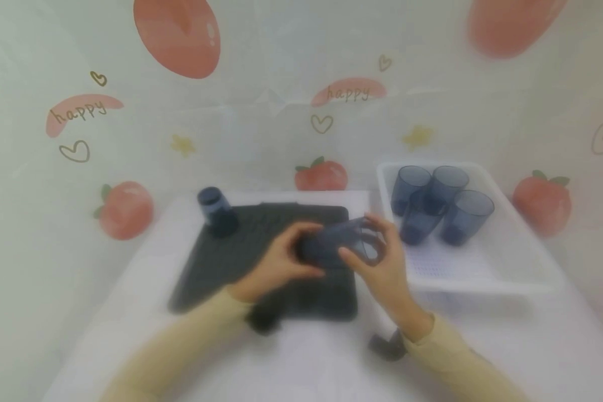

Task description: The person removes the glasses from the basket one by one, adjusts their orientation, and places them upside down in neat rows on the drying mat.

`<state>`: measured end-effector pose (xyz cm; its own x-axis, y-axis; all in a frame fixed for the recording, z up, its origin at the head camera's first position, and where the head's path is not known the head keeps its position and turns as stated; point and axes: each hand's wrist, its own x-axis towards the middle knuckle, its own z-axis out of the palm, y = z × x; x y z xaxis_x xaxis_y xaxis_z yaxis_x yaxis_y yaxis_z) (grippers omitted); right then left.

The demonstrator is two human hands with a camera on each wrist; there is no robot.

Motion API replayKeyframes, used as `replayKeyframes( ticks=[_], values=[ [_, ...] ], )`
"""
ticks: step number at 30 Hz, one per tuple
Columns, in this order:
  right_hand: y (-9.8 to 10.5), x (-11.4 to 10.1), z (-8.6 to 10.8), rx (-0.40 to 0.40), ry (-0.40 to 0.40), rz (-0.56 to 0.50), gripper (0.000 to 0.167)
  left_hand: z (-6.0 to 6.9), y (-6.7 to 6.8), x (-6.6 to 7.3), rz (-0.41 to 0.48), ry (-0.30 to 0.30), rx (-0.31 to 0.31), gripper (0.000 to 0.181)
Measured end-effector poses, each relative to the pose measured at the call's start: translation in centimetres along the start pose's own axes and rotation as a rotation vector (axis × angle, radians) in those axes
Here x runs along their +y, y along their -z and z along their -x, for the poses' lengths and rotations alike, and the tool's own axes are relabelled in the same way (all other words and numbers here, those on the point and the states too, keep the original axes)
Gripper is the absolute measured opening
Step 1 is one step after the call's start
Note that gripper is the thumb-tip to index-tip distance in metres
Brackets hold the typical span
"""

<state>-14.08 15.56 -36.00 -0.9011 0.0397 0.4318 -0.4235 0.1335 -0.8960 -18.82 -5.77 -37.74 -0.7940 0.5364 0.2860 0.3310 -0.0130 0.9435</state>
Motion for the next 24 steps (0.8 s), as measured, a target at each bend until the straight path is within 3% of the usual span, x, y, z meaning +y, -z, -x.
replayKeyframes(
  ticks=[9,14,24],
  values=[
    [0.4,-0.5,-0.1,-0.068,0.001,0.003,0.071,0.4,0.6,-0.3,-0.002,-0.03,0.022,0.076],
    [0.9,-0.3,-0.1,-0.129,-0.029,-0.03,0.073,0.4,1.1,-0.2,0.023,-0.057,0.038,0.075],
    [1.3,-0.6,-0.1,-0.23,-0.11,0.04,0.076,0.7,1.7,0.7,0.113,-0.073,0.057,0.074]
  ],
)
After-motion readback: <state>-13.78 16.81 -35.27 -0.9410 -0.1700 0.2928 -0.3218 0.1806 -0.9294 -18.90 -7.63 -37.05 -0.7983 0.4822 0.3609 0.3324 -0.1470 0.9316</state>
